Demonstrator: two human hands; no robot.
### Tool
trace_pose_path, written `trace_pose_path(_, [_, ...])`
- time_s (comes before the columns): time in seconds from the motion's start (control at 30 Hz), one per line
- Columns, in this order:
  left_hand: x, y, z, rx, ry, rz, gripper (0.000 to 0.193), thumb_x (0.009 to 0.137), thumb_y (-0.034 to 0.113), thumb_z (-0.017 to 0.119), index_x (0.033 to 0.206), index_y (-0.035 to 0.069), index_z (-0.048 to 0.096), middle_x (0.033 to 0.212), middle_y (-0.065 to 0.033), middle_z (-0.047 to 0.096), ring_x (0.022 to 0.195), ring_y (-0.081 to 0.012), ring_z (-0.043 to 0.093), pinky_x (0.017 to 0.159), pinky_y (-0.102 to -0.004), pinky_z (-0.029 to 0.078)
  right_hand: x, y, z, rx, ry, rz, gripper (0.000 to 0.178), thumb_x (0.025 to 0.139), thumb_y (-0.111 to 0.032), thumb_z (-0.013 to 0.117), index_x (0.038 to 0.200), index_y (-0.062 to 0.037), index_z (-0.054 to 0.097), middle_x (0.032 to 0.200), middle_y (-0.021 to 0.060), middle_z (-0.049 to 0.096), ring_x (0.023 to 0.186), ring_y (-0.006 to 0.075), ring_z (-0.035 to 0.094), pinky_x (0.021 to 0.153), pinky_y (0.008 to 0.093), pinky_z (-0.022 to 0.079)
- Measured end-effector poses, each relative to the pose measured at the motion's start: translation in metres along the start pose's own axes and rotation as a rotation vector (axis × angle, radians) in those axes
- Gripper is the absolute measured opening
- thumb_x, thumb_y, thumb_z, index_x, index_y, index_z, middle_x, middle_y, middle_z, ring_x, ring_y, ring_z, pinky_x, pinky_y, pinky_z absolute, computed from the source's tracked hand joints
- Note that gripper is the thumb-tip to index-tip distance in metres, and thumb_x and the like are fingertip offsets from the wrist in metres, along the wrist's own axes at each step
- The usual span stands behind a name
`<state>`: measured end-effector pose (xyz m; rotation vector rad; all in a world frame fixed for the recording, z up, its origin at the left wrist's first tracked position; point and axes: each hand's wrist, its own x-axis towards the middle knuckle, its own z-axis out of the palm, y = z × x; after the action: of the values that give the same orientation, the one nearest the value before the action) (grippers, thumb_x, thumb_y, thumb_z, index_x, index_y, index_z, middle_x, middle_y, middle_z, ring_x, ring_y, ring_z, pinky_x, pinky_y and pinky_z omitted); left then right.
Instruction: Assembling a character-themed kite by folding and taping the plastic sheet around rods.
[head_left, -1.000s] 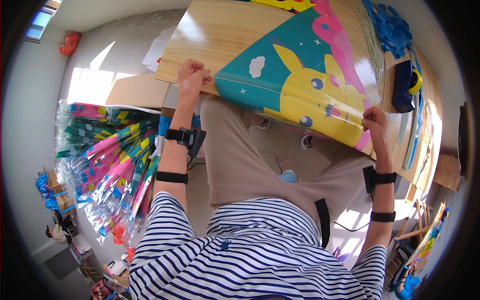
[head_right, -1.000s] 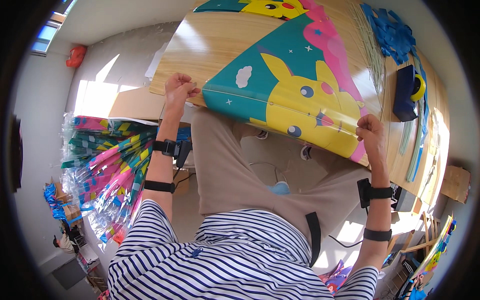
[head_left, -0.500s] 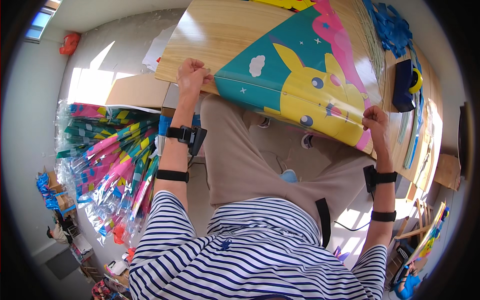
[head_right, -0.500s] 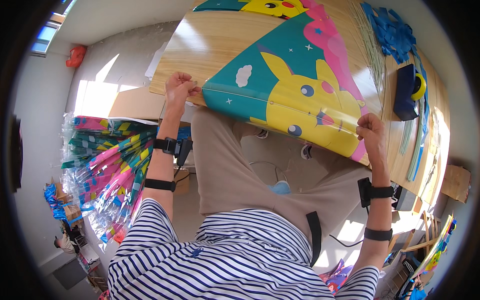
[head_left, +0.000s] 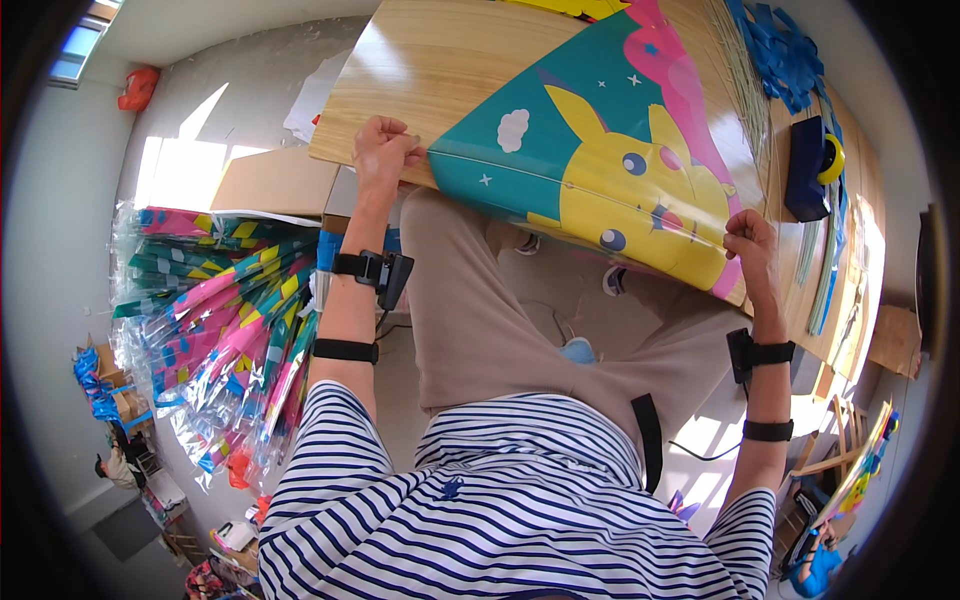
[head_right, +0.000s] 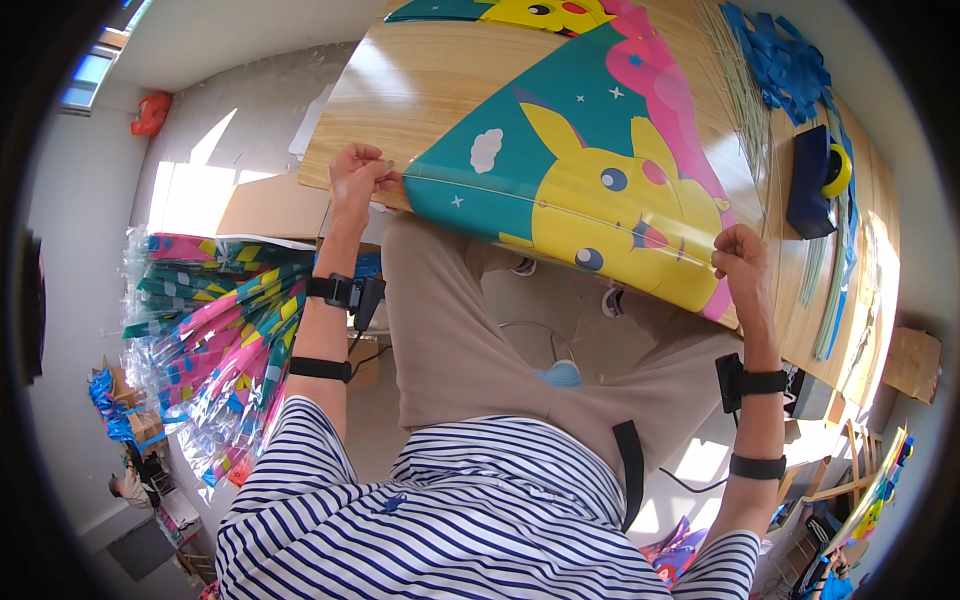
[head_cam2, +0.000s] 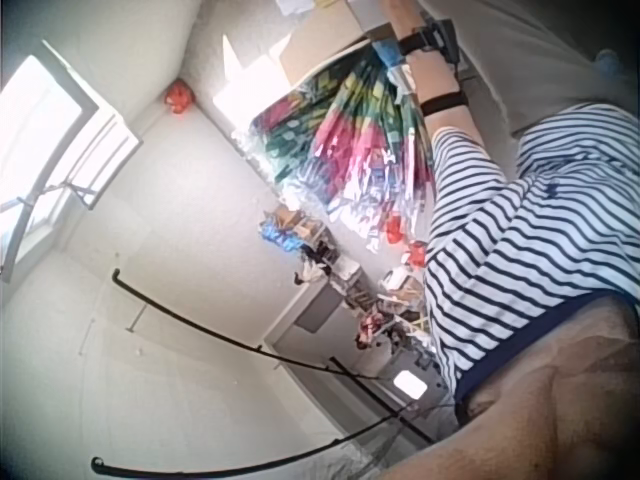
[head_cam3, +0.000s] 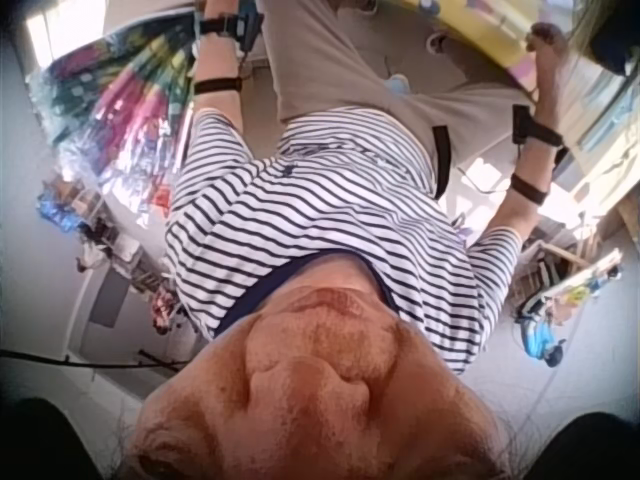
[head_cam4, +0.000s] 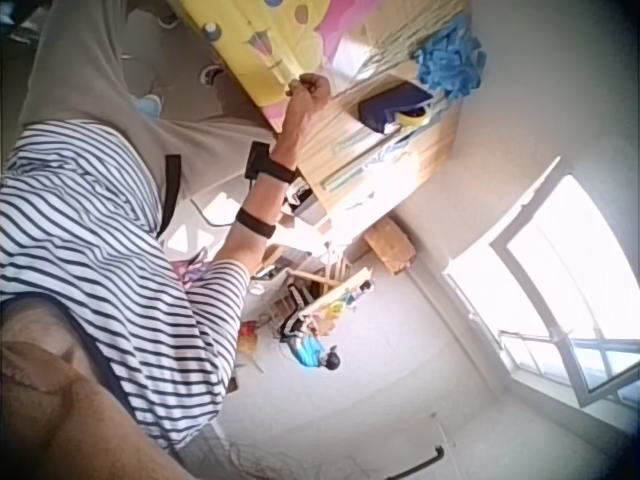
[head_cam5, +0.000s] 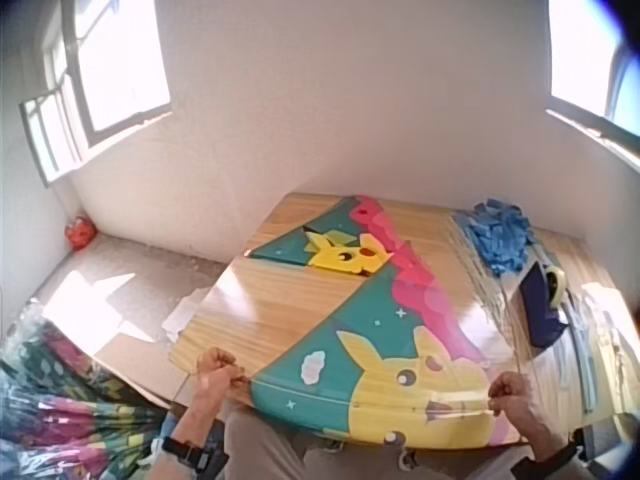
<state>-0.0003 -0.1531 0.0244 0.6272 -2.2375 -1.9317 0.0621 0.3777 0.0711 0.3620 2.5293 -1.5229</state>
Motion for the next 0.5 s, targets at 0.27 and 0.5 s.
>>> trace_pose_path(0.27, [0.0004, 0.0028, 0.0007, -0.008, 0.012, 0.005, 0.022, 0.081, -0.007, 0.065, 0.102, -0.006, 0.058, 0.08, -0.0133, 0.067, 0.067, -0.021, 0.071, 0.058, -0.0261, 0.056, 0.0013, 0.0034, -0.0012, 0.007, -0.01, -0.002, 0.012, 0.08, 0.007, 0.06, 0.088, -0.0023, 0.058, 0.072, 0.0002, 0.056, 0.065, 0.0084, 0.054, 0.058, 0.0245, 0.044])
trace_pose_path(0.5, [-0.0017, -0.0061, -0.0068, 0.102, 0.038, 0.065, 0.023, 0.077, -0.005, 0.069, 0.098, -0.004, 0.061, 0.078, -0.0107, 0.067, 0.064, -0.0179, 0.067, 0.058, -0.0278, 0.054, -0.0003, -0.0002, 0.005, -0.013, -0.004, 0.001, 0.012, 0.079, 0.006, 0.06, 0.087, -0.0022, 0.058, 0.071, 0.0007, 0.056, 0.064, 0.0085, 0.054, 0.058, 0.0245, 0.044])
